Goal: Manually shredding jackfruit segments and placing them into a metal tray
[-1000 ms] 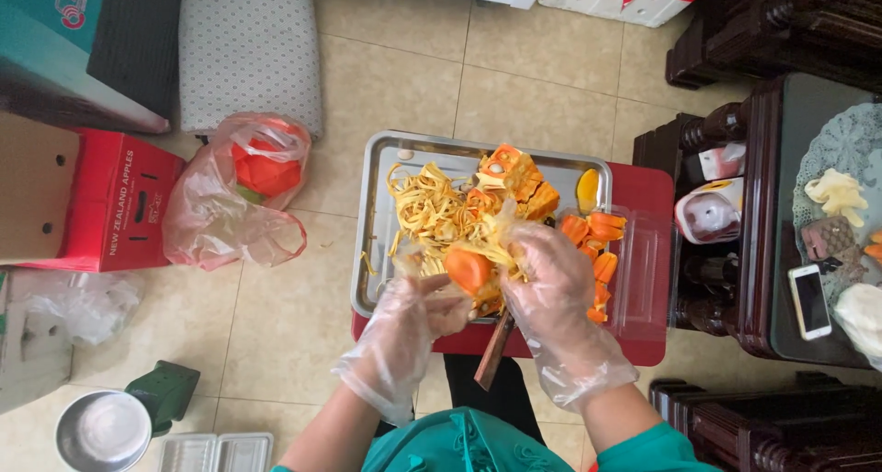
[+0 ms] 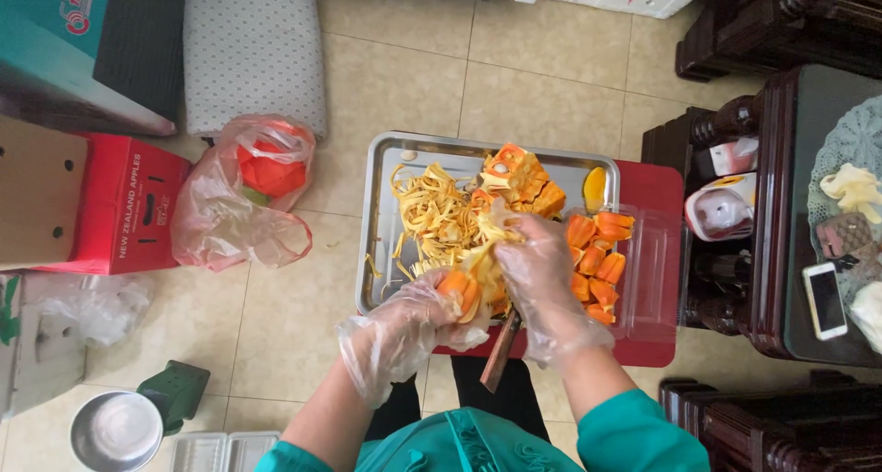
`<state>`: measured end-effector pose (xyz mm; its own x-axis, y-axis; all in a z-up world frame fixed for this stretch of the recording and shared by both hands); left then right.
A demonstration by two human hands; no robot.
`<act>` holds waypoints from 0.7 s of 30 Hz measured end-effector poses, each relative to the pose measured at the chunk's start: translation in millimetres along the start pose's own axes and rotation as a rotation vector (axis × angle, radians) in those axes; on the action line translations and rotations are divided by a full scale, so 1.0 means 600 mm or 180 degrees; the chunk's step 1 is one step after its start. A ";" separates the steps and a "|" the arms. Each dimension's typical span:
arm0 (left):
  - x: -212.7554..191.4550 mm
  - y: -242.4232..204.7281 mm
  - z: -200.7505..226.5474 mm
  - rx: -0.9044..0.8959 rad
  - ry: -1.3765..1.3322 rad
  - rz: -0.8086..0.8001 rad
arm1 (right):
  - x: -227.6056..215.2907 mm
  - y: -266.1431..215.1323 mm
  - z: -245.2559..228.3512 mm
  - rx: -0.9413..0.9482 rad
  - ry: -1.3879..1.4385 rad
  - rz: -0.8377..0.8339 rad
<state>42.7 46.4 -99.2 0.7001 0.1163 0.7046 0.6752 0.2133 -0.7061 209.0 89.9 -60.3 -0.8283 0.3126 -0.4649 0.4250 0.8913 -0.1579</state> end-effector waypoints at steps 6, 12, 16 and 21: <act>0.028 -0.083 0.005 -0.0330 0.0340 -0.0029 | 0.011 0.031 0.008 0.0279 -0.1422 -0.0248; -0.028 -0.016 0.008 -0.0169 0.0291 0.0473 | 0.095 0.017 -0.006 -0.0419 -0.2549 -0.2526; -0.071 0.019 0.016 -0.0314 -0.1087 0.0712 | 0.039 -0.007 -0.099 -0.0441 -0.2249 -0.2191; -0.169 0.175 -0.034 -0.0113 -0.2205 -0.0006 | 0.008 -0.012 -0.057 -0.2959 -0.2148 -0.0746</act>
<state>47.7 37.5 -246.2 0.3971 0.7111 0.5802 0.6917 0.1836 -0.6984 189.5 96.3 -31.3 -0.3706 0.1204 -0.9210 -0.3740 0.8883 0.2666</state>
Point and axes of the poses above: each hand's wrist, its own y-axis towards the middle knuckle, its own x-axis out of the palm, z = x × y, the point moved 10 cm from there along y, towards the middle knuckle, and after that the axes turned 15 degrees about -x, right-handed, at the moved point
